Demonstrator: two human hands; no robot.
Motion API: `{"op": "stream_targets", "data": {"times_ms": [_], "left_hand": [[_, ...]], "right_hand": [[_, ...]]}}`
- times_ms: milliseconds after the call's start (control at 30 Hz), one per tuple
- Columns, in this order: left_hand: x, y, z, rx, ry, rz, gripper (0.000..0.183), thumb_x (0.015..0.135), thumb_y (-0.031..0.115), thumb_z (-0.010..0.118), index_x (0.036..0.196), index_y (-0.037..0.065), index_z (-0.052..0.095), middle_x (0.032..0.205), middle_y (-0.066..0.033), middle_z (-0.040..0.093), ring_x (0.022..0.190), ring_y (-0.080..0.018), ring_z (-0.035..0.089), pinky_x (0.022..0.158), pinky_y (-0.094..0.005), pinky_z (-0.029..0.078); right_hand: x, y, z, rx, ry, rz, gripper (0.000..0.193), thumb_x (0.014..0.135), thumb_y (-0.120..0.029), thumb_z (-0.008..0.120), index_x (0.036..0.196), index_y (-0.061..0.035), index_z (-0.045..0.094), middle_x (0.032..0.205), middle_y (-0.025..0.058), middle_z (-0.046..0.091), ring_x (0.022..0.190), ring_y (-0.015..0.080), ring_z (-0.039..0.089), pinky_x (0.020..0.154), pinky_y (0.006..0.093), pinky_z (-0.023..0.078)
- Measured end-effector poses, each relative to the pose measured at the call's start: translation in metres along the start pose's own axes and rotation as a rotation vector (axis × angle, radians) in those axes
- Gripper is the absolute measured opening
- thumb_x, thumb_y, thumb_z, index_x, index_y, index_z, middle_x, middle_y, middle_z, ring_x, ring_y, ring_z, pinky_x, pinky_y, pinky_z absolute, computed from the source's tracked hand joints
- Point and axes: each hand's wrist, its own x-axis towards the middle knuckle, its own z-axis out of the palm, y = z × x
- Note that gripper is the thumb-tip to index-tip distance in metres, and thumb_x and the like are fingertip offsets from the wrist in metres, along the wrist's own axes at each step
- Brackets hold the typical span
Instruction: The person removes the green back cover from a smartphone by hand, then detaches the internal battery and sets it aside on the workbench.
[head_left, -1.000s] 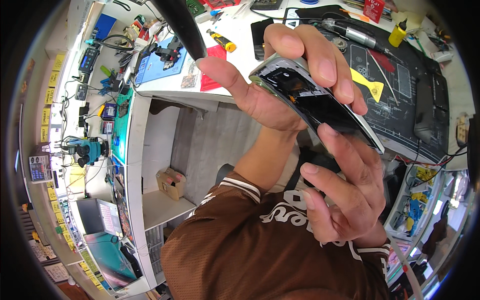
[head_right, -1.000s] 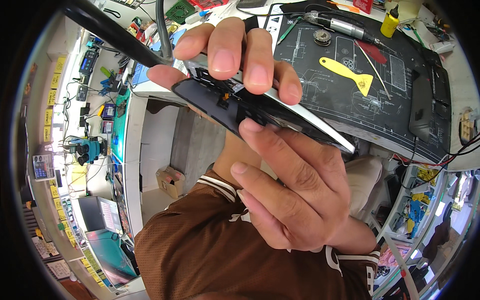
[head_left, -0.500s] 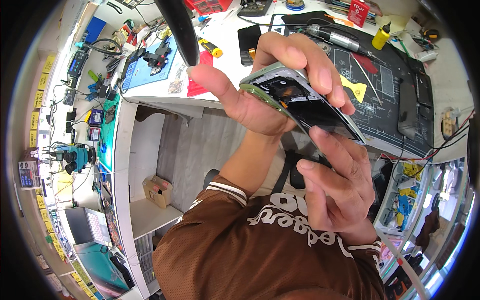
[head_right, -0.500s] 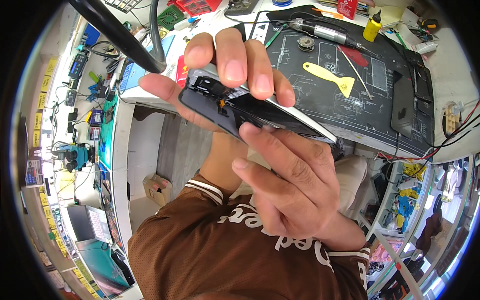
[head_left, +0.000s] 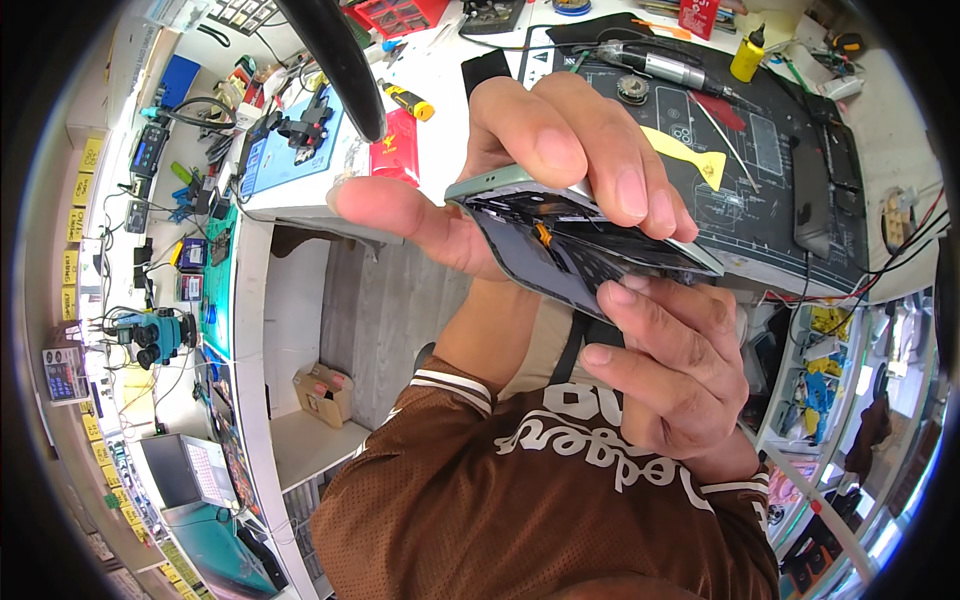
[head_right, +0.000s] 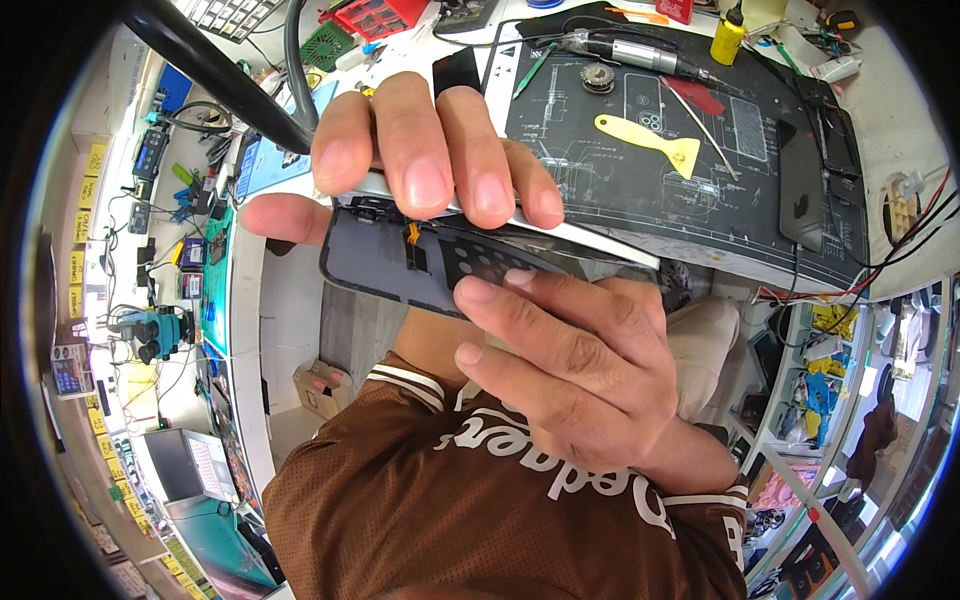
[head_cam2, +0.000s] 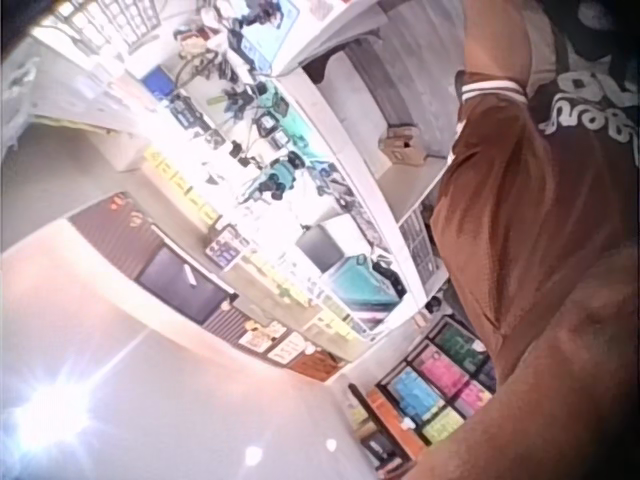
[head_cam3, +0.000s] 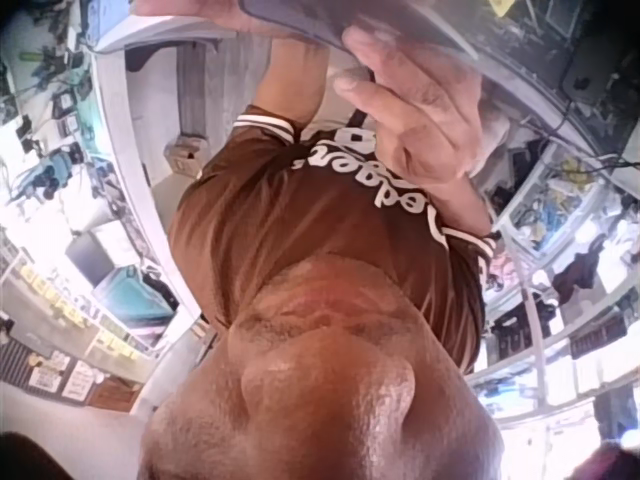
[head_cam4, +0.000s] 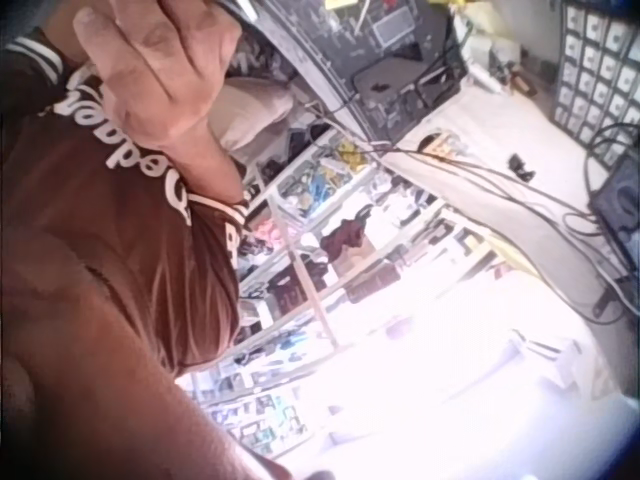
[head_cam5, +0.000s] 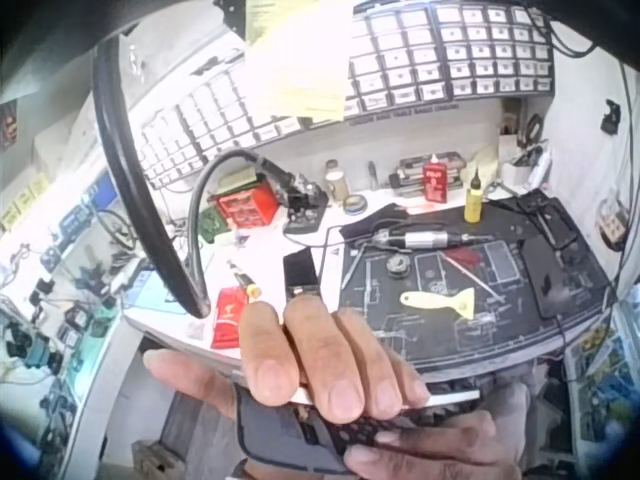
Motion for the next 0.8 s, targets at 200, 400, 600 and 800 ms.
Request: {"op": "stream_targets", "data": {"times_ms": [200,400,600,800], "left_hand": [[0.004,0.016,-0.003,0.02,-0.101,-0.12,0.085,0.102,0.073,0.041,0.139,-0.002,0.051,0.126,-0.0267,0.058,0.116,-0.0438,0.064,0.098,-0.0581,0.057],[0.01,0.034,-0.004,0.042,-0.186,-0.291,0.054,0.112,0.052,0.043,0.144,0.009,0.053,0.132,-0.0176,0.056,0.127,-0.0403,0.056,0.104,-0.0663,0.053],[0.015,0.041,-0.003,0.011,-0.211,-0.327,0.051,0.113,0.05,0.043,0.143,0.01,0.054,0.132,-0.0167,0.056,0.127,-0.0404,0.055,0.104,-0.0677,0.052],[0.005,0.02,0.005,-0.036,-0.052,-0.04,0.072,0.107,0.067,0.042,0.14,0.003,0.052,0.124,-0.022,0.057,0.112,-0.0413,0.063,0.092,-0.0609,0.06]], "right_hand": [[0.002,-0.007,-0.002,0.025,-0.023,0.017,0.027,0.082,-0.016,0.073,0.108,-0.0103,0.078,0.12,0.01,0.079,0.103,0.0237,0.072,0.078,0.0316,0.044],[0.001,-0.008,0.002,0.013,0.011,-0.011,0.022,0.085,-0.017,0.072,0.105,-0.0105,0.078,0.119,0.009,0.079,0.102,0.0227,0.072,0.078,0.0302,0.044],[0.005,-0.015,0.001,0.042,0.004,0.017,0.022,0.086,-0.014,0.071,0.106,-0.0102,0.078,0.115,0.0081,0.08,0.101,0.0218,0.072,0.078,0.0296,0.045],[0.016,-0.021,0.014,0.005,0.066,-0.006,0.02,0.084,-0.011,0.072,0.103,-0.0093,0.077,0.113,0.0104,0.08,0.096,0.0221,0.072,0.076,0.0284,0.047]]}}
